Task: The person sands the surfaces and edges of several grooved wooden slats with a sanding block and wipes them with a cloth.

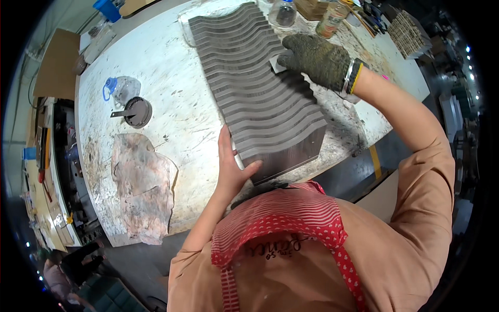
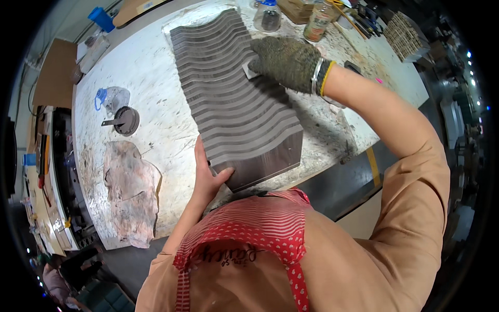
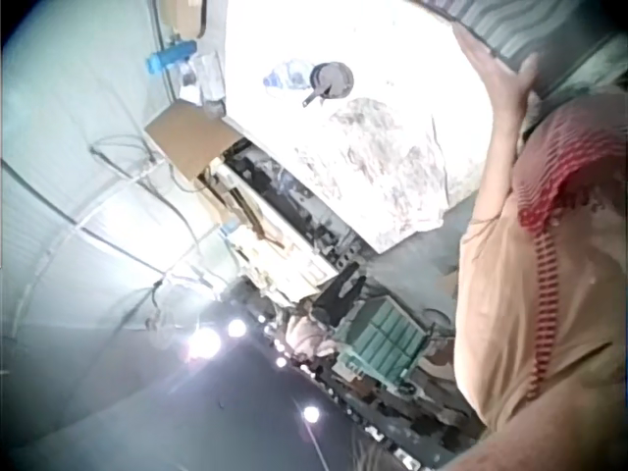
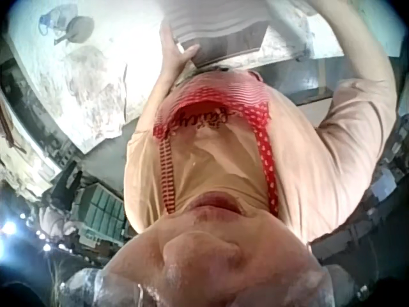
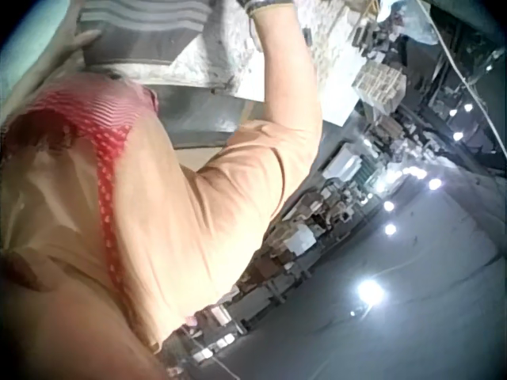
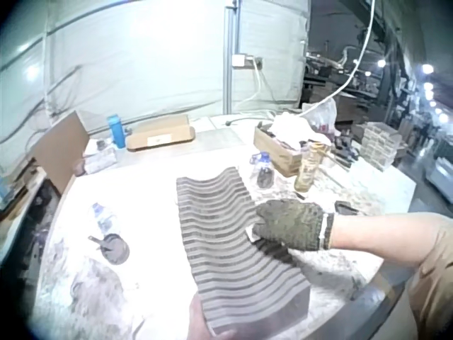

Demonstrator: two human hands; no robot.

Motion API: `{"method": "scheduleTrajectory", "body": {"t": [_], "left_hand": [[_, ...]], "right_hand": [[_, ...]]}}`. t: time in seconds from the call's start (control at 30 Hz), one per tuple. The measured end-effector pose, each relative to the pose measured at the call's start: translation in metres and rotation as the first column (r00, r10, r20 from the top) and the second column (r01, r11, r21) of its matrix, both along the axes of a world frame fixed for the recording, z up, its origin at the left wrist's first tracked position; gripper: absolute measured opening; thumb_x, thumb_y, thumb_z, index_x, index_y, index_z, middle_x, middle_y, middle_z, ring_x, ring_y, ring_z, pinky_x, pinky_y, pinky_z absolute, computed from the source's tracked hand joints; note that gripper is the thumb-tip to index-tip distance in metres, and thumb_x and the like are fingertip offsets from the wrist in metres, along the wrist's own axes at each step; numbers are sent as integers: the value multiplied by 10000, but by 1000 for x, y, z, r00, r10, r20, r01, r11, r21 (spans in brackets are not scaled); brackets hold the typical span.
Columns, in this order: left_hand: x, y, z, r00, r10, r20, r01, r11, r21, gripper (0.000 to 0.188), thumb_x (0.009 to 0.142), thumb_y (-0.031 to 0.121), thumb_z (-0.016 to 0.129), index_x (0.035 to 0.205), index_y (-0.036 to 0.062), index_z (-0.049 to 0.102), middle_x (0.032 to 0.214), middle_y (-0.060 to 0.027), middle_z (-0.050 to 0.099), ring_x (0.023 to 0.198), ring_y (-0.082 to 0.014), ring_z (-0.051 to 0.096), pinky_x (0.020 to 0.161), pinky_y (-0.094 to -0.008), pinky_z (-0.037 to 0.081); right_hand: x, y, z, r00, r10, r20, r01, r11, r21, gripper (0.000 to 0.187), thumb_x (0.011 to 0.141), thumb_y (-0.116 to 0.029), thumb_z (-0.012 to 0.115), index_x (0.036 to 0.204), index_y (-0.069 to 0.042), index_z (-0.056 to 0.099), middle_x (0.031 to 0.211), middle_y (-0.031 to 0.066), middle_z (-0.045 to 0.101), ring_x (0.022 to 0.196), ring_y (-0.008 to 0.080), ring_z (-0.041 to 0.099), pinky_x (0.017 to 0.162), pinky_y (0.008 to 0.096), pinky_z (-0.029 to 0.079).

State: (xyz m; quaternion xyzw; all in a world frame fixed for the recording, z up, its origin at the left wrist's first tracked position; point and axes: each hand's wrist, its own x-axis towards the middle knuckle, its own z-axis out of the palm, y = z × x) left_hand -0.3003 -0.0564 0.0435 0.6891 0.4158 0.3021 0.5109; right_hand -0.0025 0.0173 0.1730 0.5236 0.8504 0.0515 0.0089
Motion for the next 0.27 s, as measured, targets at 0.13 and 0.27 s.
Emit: {"method": "scheduleTrajectory", "body": {"t": [0.13,0.27], "left_hand": [[2,-2,-4,1000,1,30,-1,1000,-3,1016,636,175,728,1469,6,171,1429,-195,283,1338,-345,299,1114,-411,258],[-5,1,-16,998,-24,-60,30,996,88,1088,657,199,766,1503,66,96,1503,-185,179,1349,-327,304,1000,-448,408]], "right_hand": [[39,-5,-1,995,103,-3,-102,991,92,438,710,23,619,1132,-96,603,1137,180,541,1094,360,535,905,412,473],[39,-16,9,993,-110,30,112,989,-97,428,718,-47,643,1141,-87,595,1131,178,534,1097,339,534,927,418,457]]}}
